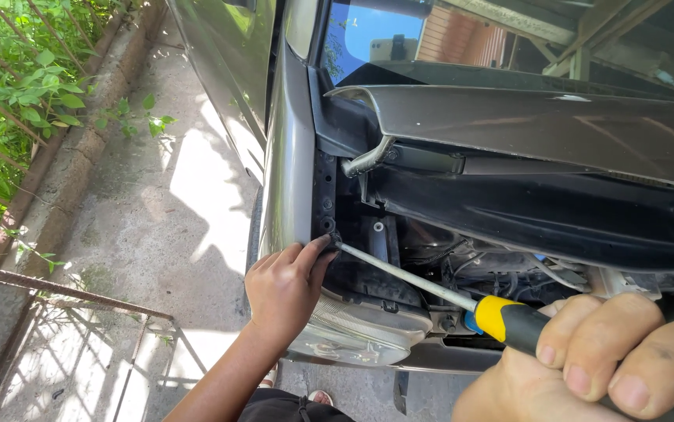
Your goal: Using a screwdriver to remove a screw from a car's headlight assembly.
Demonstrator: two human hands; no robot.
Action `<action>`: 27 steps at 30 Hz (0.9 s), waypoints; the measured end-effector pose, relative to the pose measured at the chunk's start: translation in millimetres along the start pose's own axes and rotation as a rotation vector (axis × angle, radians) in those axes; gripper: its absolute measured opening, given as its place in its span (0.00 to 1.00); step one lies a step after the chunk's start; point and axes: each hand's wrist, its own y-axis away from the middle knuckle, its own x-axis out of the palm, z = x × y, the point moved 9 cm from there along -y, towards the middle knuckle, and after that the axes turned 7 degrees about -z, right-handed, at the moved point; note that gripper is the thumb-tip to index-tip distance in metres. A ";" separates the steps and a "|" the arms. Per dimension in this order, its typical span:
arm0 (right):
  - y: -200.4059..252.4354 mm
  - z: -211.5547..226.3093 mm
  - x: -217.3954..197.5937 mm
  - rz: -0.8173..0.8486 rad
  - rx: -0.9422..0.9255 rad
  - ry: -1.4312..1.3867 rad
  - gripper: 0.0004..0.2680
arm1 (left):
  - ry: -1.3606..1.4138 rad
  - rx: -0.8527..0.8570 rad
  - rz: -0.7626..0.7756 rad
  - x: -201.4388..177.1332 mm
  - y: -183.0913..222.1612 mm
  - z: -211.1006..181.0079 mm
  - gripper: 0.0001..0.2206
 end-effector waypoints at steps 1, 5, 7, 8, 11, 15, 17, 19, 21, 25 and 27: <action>-0.4 4.8 3.0 -0.051 -0.013 0.112 0.13 | 0.001 -0.002 0.001 0.0 0.1 0.1 0.08; 0.6 24.7 20.5 -0.027 -0.030 0.256 0.12 | -0.006 -0.008 -0.021 -2.5 -0.4 0.5 0.07; 1.7 18.5 10.3 -0.045 -0.015 0.076 0.10 | -0.016 -0.003 -0.004 -0.3 0.6 1.0 0.07; 1.4 17.0 13.1 -0.045 -0.014 0.075 0.10 | -0.017 -0.003 -0.004 -0.5 0.6 1.0 0.07; -1.3 17.1 9.9 -0.118 -0.053 0.228 0.12 | -0.001 -0.003 -0.004 0.1 0.5 0.1 0.07; -3.5 15.8 16.6 -0.063 0.027 0.074 0.16 | -0.007 -0.007 0.001 -0.1 1.2 0.8 0.08; -3.3 19.2 25.2 -0.081 0.072 0.003 0.22 | -0.007 -0.004 0.003 0.4 0.6 0.1 0.08; -3.4 24.3 33.6 -0.143 0.109 0.089 0.28 | -0.001 -0.006 -0.009 -0.7 -0.1 0.0 0.07; -3.0 25.4 34.3 -0.098 0.048 0.109 0.26 | -0.013 -0.006 0.002 -0.8 0.0 -0.1 0.08; -0.4 48.2 60.1 -0.047 0.082 0.288 0.27 | -0.013 0.000 0.010 -0.6 -0.9 -0.5 0.08; -4.3 36.4 54.4 -0.056 0.049 0.179 0.29 | -0.011 0.010 -0.004 -2.8 -1.4 -2.1 0.07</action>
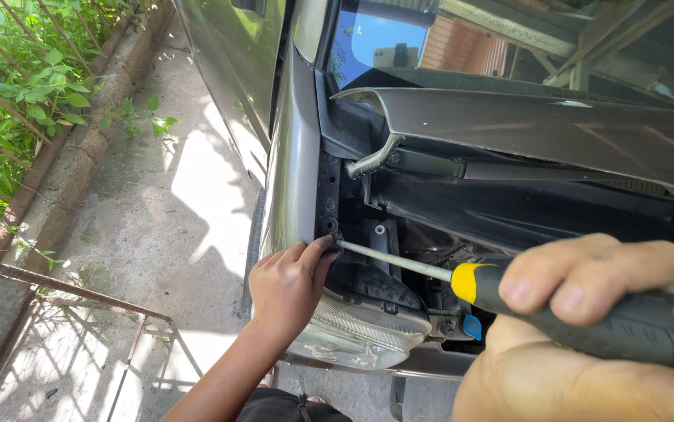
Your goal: Using a screwdriver to remove a screw from a car's headlight assembly.
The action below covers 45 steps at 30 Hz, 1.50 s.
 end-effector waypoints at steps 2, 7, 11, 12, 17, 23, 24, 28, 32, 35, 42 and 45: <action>-1.3 2.5 -1.3 -0.002 -0.033 -0.114 0.35 | -0.001 0.004 -0.020 0.3 0.7 0.0 0.07; -1.3 23.9 12.0 0.262 -0.293 -0.102 0.24 | -0.058 0.019 0.026 8.9 6.4 2.4 0.09; -5.5 21.8 6.4 0.363 -0.244 -0.101 0.19 | -0.048 0.034 0.063 13.3 10.1 2.9 0.10; -3.7 27.2 5.1 0.309 -0.269 -0.071 0.17 | -0.050 0.032 0.069 12.9 9.3 3.1 0.10; 1.4 16.9 3.9 0.111 0.022 -0.224 0.16 | -0.033 0.027 0.065 11.5 7.8 3.6 0.10; -19.7 -4.5 15.0 0.099 0.142 -0.523 0.13 | -0.026 0.025 0.094 10.7 7.1 4.4 0.12; -21.2 -3.8 15.3 0.100 0.137 -0.497 0.13 | -0.024 0.023 0.096 12.4 8.8 4.7 0.12; -22.2 2.5 18.2 0.099 0.131 -0.479 0.13 | -0.027 0.023 0.120 15.6 8.5 6.8 0.14; -22.3 1.4 22.7 0.174 0.134 -0.536 0.13 | -0.038 0.031 0.136 15.8 11.8 5.9 0.14; -20.8 8.9 25.4 0.116 0.064 -0.500 0.12 | -0.022 0.032 0.117 11.7 7.8 5.6 0.14; -7.7 11.5 36.3 0.226 0.057 -0.454 0.22 | 0.108 -0.035 0.057 6.0 0.5 10.8 0.12; -11.3 5.5 30.2 0.211 0.088 -0.401 0.22 | 0.094 -0.042 0.058 9.4 6.2 10.4 0.12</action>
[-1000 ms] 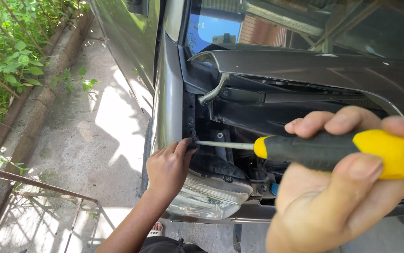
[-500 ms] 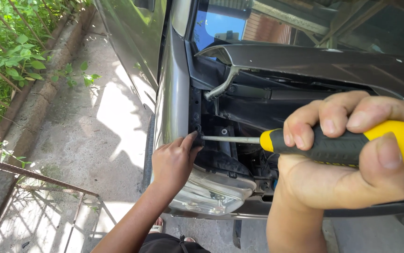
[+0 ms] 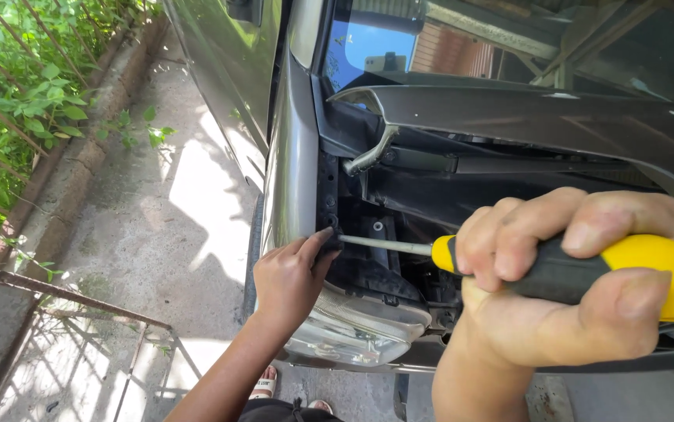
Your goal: Using a screwdriver to remove a screw from a car's headlight assembly.
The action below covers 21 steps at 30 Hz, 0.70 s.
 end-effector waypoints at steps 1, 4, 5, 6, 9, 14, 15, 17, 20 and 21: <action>-1.7 -0.2 -2.7 -0.005 -0.006 0.017 0.21 | -0.009 0.007 -0.003 0.5 0.4 0.0 0.11; -3.6 0.6 -5.0 0.077 0.006 0.010 0.14 | -0.012 0.020 0.004 -1.7 -3.0 -3.2 0.12; -9.1 -1.1 -14.5 0.071 0.004 0.014 0.14 | -0.007 0.026 0.007 -1.1 -2.3 -4.6 0.12; -9.3 -0.4 -5.1 0.276 0.008 -0.129 0.11 | -0.021 0.027 -0.003 -1.8 -2.4 -4.7 0.11; -11.4 6.3 13.2 0.588 0.031 -0.302 0.07 | -0.032 0.026 -0.010 -2.1 -0.6 -5.0 0.11; -15.9 14.0 58.1 1.110 0.112 -0.656 0.09 | 0.002 0.020 -0.002 -5.1 -8.3 -5.0 0.11; -18.9 9.3 58.6 1.125 0.079 -0.609 0.08 | 0.002 0.017 -0.018 -5.2 -9.5 -4.3 0.10; -10.8 8.4 51.7 1.128 0.065 -0.566 0.08 | -0.001 0.006 -0.015 -9.8 -5.5 -4.9 0.10; -12.9 -4.1 21.0 0.799 -0.004 -0.257 0.08 | 0.025 0.004 -0.058 -8.3 -9.6 -3.4 0.09; -19.2 -10.2 4.7 0.613 -0.022 -0.116 0.13 | 0.021 0.007 -0.062 -7.4 -11.1 -3.1 0.09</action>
